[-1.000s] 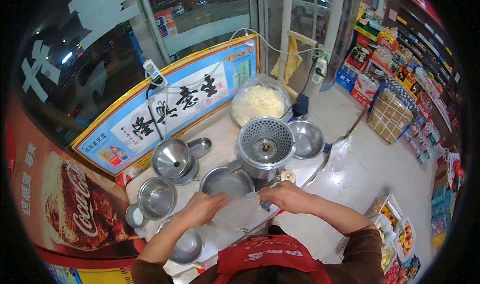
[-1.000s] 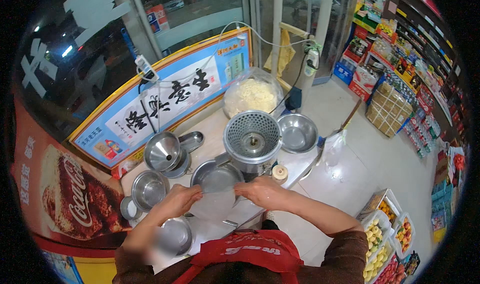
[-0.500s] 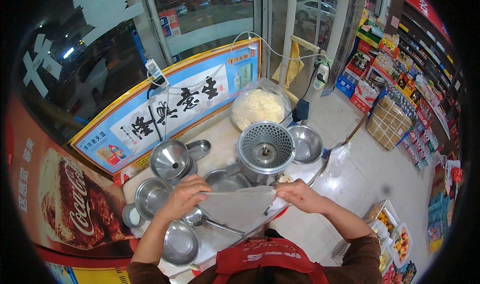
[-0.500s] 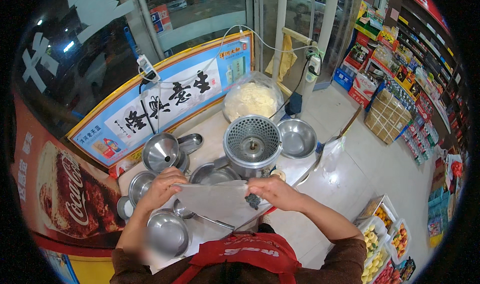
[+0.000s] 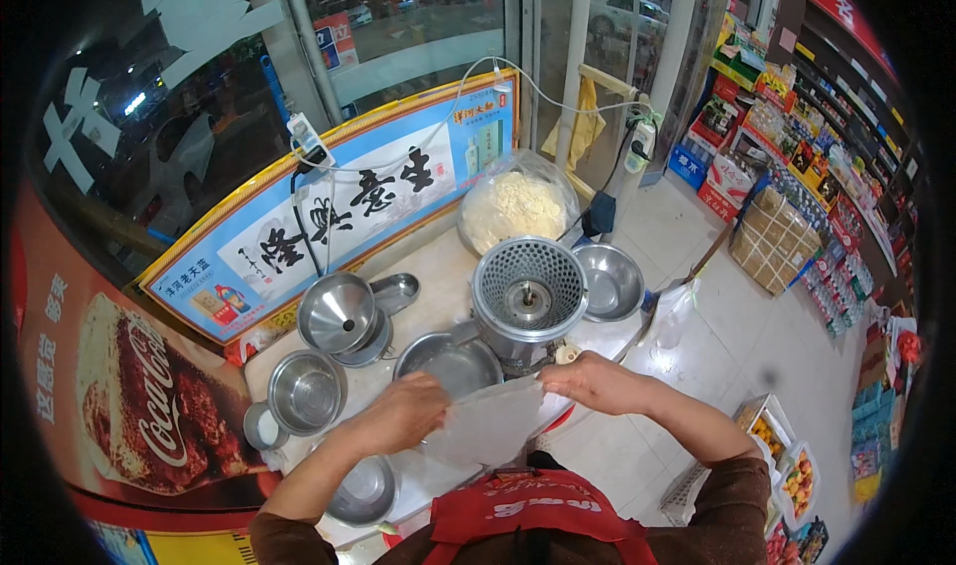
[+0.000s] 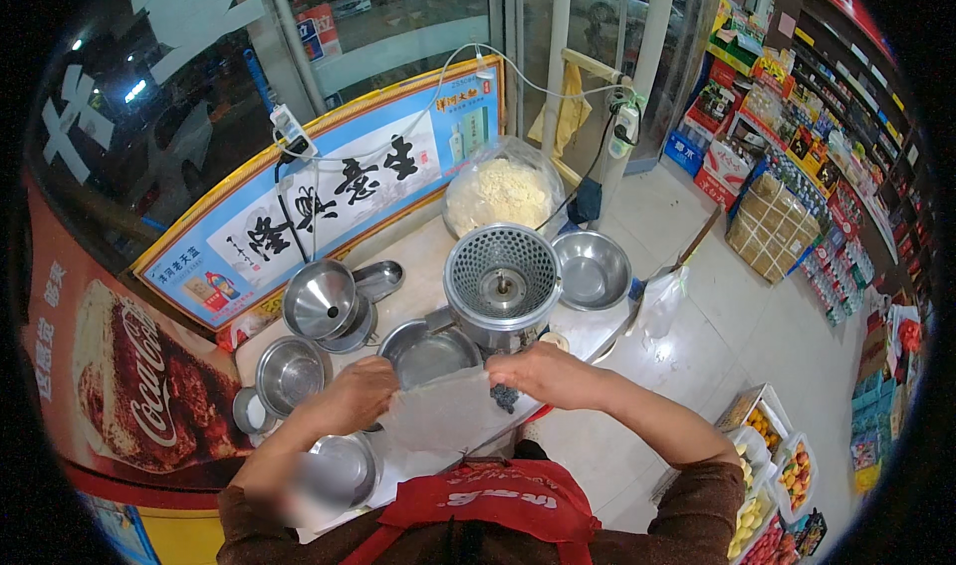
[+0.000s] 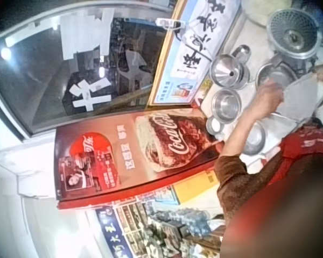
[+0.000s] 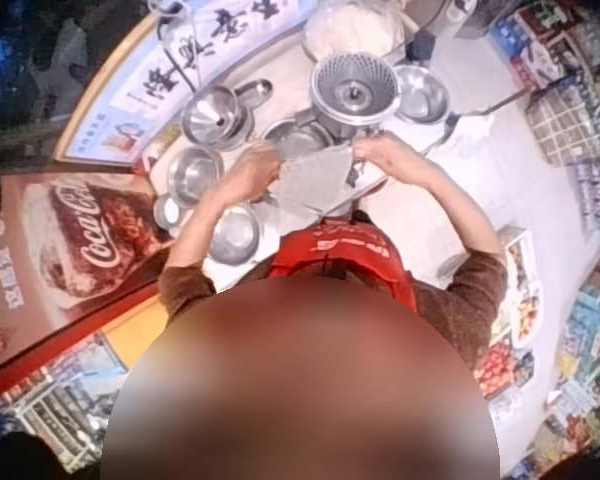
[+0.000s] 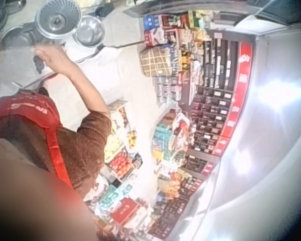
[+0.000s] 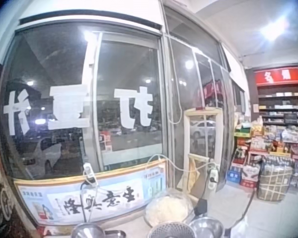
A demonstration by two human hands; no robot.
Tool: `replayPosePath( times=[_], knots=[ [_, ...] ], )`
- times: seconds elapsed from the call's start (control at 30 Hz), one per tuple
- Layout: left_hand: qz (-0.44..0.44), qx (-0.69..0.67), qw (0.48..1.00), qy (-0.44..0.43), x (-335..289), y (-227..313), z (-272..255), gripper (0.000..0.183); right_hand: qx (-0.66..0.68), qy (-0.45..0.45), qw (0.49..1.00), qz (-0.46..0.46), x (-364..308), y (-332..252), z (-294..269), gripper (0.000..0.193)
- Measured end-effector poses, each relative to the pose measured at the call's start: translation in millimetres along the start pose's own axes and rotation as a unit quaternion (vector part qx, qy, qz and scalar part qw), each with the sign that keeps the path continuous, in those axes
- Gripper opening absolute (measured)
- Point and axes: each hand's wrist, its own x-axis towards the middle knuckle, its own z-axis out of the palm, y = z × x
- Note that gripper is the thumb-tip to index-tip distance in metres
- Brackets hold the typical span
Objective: The person assembles a food processor by placing a plastic liner into the perforated drum, then inserting a cylindrical wooden component into the center. They handle multiple metal bowls and lids on the counter while positioning the parts.
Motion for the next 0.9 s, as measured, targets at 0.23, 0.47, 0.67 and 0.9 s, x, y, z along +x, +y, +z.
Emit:
replayPosePath(
  times=[0.23,0.47,0.67,0.9],
  knots=[
    [-0.053,0.042,0.998,-0.014,9.2,5.8,2.9,0.008,0.007,0.017,1.0,-0.006,8.5,6.7,23.5,0.023],
    [-0.071,0.054,0.992,0.087,1.1,-5.1,-10.9,0.014,0.044,0.081,0.996,-0.006,-4.4,5.4,14.6,0.022],
    [-0.026,0.052,0.994,0.087,-23.1,-24.7,-5.6,0.006,0.018,0.022,0.995,0.093,-16.2,-6.4,-4.5,0.019],
    [0.006,0.07,0.997,0.028,-7.8,-13.3,12.6,0.013,-0.008,0.0,1.0,0.021,-2.6,-14.3,11.2,0.014]
  ],
)
